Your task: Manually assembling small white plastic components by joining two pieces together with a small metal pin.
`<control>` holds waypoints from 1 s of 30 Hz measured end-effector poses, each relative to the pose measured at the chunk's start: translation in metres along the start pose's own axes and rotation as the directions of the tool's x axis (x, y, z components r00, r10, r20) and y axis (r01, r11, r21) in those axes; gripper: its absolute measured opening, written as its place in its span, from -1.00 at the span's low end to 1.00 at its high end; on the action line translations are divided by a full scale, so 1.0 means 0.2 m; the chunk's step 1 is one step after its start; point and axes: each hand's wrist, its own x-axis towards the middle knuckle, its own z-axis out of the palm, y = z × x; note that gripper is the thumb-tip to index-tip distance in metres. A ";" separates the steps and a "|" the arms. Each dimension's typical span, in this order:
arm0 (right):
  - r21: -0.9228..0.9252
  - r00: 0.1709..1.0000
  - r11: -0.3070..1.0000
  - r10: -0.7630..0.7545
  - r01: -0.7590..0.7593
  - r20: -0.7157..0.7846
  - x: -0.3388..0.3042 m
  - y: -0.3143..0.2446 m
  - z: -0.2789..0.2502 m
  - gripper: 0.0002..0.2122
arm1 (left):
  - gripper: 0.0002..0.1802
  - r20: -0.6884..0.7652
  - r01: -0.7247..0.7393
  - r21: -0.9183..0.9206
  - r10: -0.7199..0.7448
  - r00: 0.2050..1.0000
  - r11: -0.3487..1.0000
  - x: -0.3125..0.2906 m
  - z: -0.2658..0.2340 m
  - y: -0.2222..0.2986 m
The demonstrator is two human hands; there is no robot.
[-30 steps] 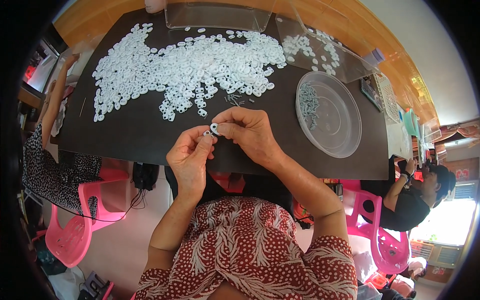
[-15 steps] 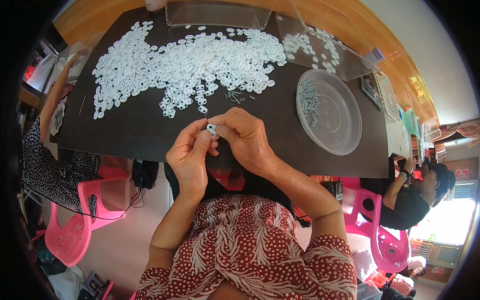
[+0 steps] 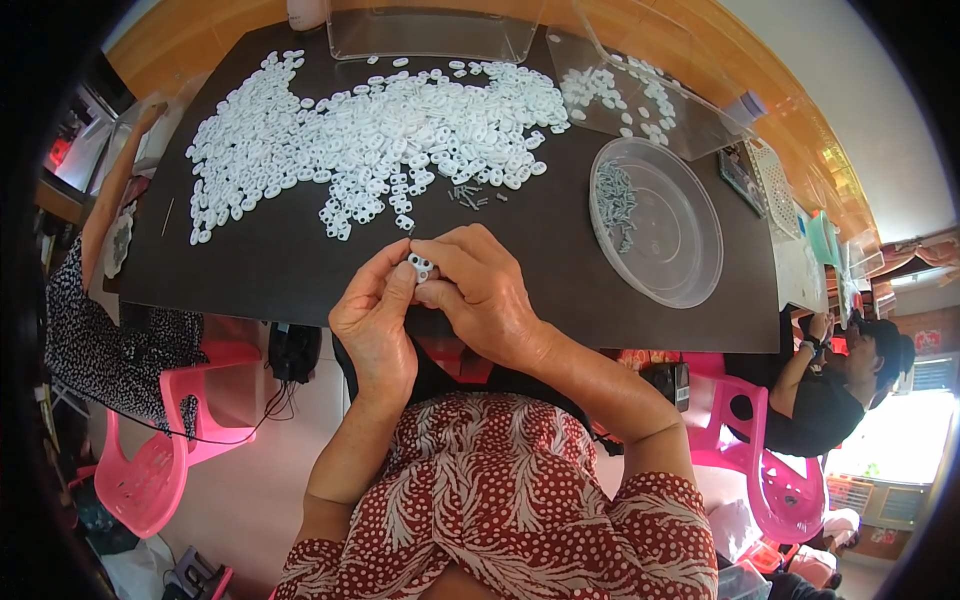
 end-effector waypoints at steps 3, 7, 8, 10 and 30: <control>-0.042 0.998 0.998 -0.047 0.046 -0.031 0.00 0.00 -0.01 -0.66 | -0.76 -0.005 0.021 -0.010 -0.021 1.000 1.000 -0.01 0.02 0.00; -0.006 0.997 1.000 0.004 -0.004 -0.073 -0.02 -0.01 -0.03 -0.66 | -0.77 -0.009 0.009 0.017 -0.009 1.000 1.000 -0.03 0.04 0.02; -0.003 0.997 1.000 0.002 -0.002 -0.078 -0.02 -0.01 -0.04 -0.66 | -0.76 -0.005 0.006 0.022 -0.006 1.000 1.000 -0.03 0.05 0.02; -0.046 0.996 0.997 -0.061 0.059 -0.061 -0.03 -0.02 -0.06 -0.67 | -0.76 0.000 -0.009 0.037 0.009 1.000 0.999 -0.05 0.07 0.02; 0.025 0.975 0.988 -0.146 0.152 -0.170 -0.18 -0.01 -0.13 -0.74 | -0.81 0.000 -0.119 0.184 0.121 0.993 0.976 -0.22 0.17 0.00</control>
